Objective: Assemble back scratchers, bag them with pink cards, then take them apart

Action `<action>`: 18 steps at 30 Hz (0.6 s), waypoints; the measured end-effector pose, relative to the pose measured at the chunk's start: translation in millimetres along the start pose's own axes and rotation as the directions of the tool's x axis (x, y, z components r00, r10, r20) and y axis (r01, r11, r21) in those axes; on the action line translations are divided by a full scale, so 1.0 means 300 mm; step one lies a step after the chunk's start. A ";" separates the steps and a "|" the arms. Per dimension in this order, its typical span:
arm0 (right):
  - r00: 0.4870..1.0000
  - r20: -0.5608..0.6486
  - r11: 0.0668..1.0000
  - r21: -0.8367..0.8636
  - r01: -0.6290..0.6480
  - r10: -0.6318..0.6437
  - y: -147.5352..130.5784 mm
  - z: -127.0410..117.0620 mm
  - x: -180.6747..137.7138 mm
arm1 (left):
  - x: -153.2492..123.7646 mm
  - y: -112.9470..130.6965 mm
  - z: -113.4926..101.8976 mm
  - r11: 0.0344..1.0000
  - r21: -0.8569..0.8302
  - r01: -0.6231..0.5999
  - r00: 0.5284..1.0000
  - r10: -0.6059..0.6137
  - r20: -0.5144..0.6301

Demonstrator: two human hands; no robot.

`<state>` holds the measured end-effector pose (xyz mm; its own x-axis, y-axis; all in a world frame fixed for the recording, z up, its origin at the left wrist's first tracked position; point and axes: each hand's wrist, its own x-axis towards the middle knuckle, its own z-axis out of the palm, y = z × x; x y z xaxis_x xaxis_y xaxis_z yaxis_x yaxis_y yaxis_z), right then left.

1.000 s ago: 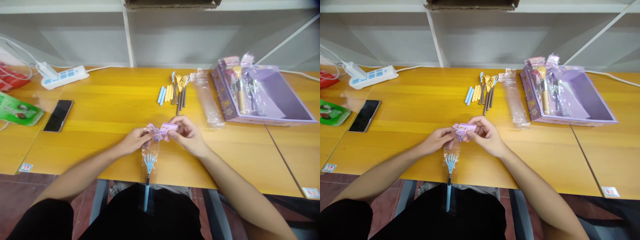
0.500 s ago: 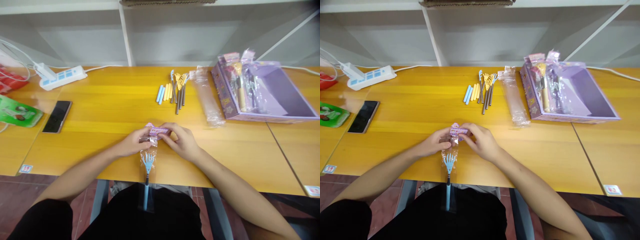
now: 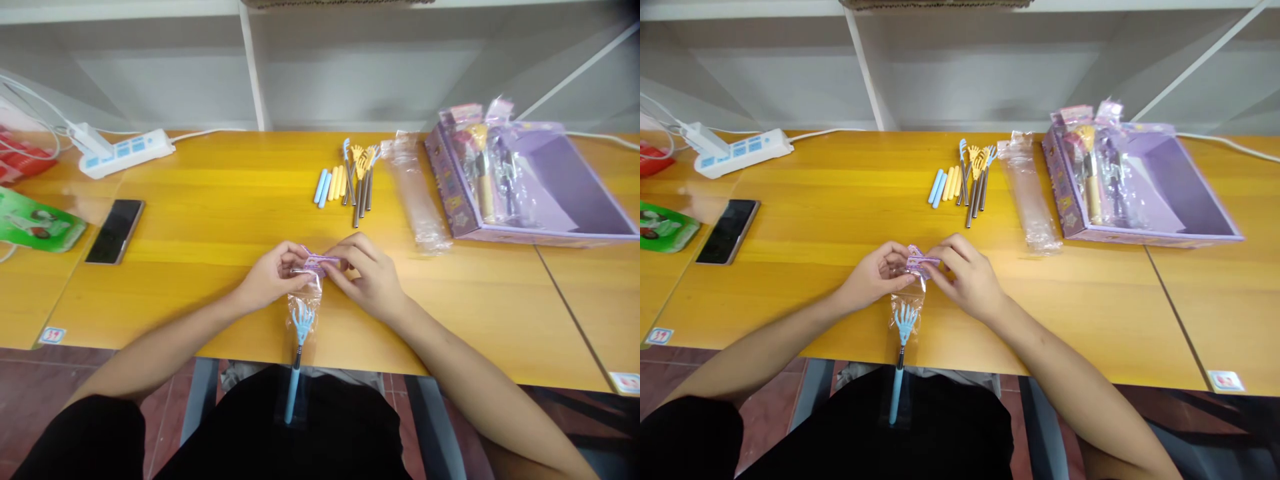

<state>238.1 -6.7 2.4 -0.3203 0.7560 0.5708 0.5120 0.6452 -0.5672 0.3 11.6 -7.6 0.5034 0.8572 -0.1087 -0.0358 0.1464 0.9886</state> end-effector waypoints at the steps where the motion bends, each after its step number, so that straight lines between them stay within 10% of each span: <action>1: 1.000 -0.009 1.000 0.002 0.000 0.000 -0.001 0.001 -0.002 | -0.003 -0.002 0.003 1.000 0.015 -0.004 1.000 0.004 -0.001; 18: 0.998 0.042 0.998 0.048 0.033 -0.035 0.008 0.010 -0.009 | -0.019 0.003 0.013 0.987 0.148 -0.061 0.997 0.055 0.044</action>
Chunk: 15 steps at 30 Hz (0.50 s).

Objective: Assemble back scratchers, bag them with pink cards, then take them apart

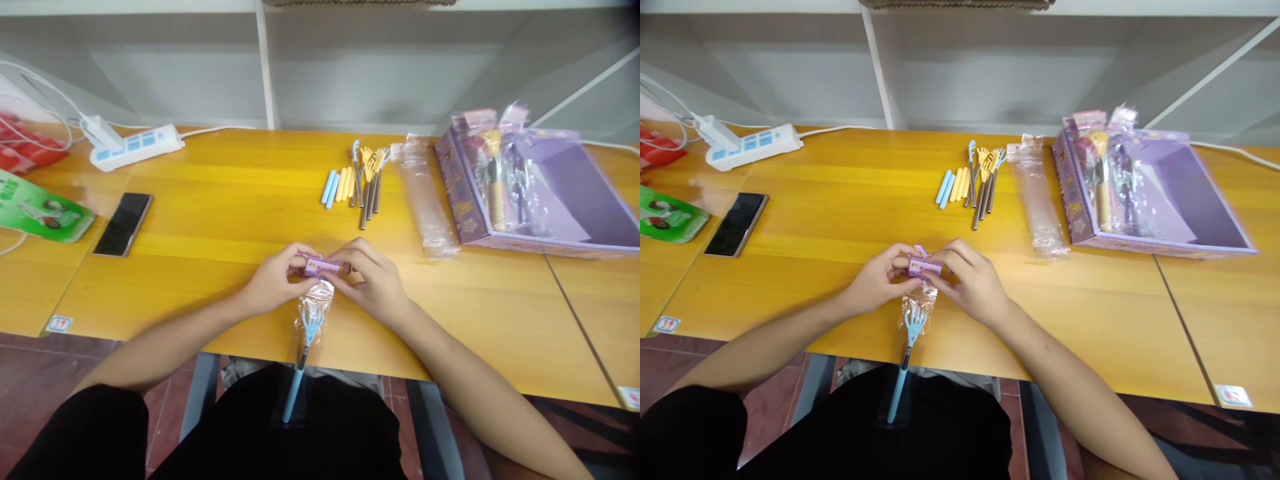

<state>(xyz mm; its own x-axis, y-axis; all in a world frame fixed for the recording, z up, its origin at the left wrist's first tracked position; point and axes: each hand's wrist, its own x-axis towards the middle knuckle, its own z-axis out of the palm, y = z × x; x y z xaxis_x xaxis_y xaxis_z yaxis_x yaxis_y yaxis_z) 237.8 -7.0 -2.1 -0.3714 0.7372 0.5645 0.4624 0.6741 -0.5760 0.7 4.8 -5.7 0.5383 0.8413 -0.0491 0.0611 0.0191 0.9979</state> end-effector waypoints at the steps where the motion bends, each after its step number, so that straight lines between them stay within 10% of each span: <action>1: 1.000 0.011 1.000 -0.004 -0.001 0.001 0.002 0.000 0.000 | 0.000 0.000 -0.001 1.000 0.009 -0.005 1.000 0.005 -0.001; 15: 0.981 0.147 0.948 0.273 -0.163 0.126 -0.016 -0.034 0.025 | -0.004 0.000 -0.013 0.992 0.091 -0.088 0.994 0.093 -0.053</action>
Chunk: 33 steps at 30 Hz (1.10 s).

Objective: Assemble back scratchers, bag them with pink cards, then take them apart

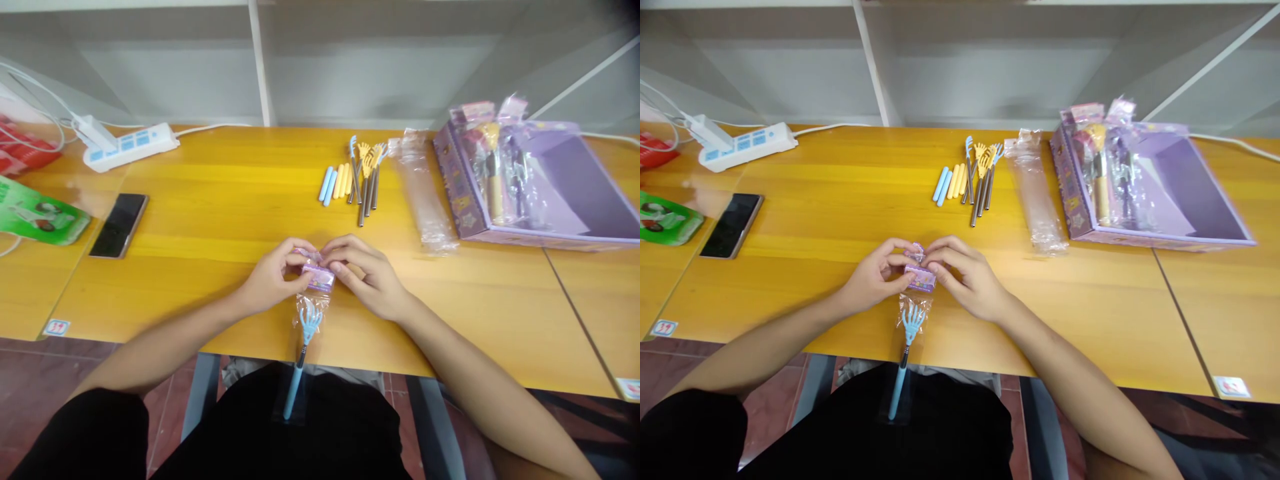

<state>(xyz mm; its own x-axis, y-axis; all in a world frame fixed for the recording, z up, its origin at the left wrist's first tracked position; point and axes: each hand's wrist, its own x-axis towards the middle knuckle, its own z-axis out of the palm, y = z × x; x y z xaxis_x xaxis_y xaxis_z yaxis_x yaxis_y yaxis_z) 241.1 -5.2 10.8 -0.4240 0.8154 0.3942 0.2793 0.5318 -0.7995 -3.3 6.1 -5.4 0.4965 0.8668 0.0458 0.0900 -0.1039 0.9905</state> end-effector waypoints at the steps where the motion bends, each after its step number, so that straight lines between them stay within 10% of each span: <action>1: 1.000 0.009 0.999 0.033 -0.021 0.021 0.000 -0.001 0.002 | 0.000 0.004 0.001 1.000 0.006 -0.010 1.000 0.010 -0.002; 15: 0.994 -0.015 0.980 0.167 -0.108 0.112 0.010 0.000 -0.001 | -0.001 0.060 -0.010 0.972 0.213 -0.098 0.992 0.079 0.094; 33: 0.983 0.018 0.946 0.267 -0.181 0.183 0.021 0.010 -0.008 | -0.010 0.067 -0.017 0.997 -0.062 -0.044 0.973 0.057 0.225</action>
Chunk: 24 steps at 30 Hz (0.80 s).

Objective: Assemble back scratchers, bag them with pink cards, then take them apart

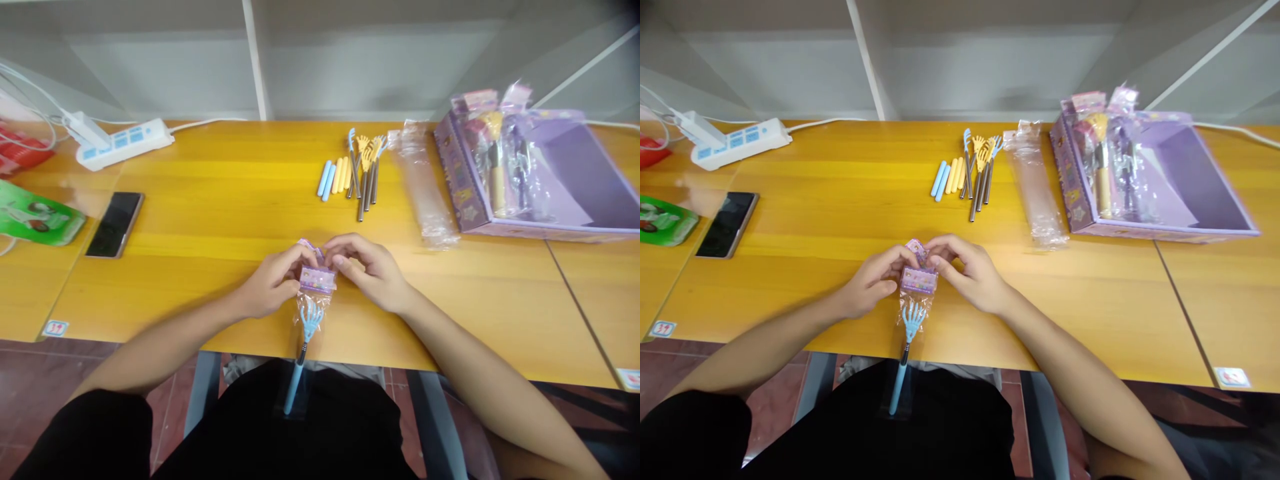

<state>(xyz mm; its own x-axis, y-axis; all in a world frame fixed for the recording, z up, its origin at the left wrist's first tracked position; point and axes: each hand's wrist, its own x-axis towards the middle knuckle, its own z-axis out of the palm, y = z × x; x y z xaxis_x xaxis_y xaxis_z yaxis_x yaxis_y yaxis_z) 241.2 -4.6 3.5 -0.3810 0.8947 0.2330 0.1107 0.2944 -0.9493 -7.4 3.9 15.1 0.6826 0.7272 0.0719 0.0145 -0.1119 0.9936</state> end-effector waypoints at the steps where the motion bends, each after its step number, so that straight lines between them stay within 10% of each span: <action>1: 1.000 0.013 1.000 -0.025 -0.005 0.005 0.005 0.001 0.002 | 0.000 0.001 -0.001 1.000 0.010 0.005 1.000 -0.005 -0.014; 24: 0.961 0.259 0.994 -0.078 -0.075 0.092 0.015 0.002 -0.015 | 0.017 -0.021 0.018 0.996 0.011 0.090 0.995 -0.089 -0.042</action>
<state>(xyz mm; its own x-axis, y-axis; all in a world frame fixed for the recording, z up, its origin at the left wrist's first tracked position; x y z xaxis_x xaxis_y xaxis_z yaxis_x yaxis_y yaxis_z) 242.9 -7.6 -2.0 -0.5942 0.8002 0.0815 0.2099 0.2520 -0.9447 -0.1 4.8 8.9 0.6470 0.7624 -0.0134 0.0841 -0.0539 0.9950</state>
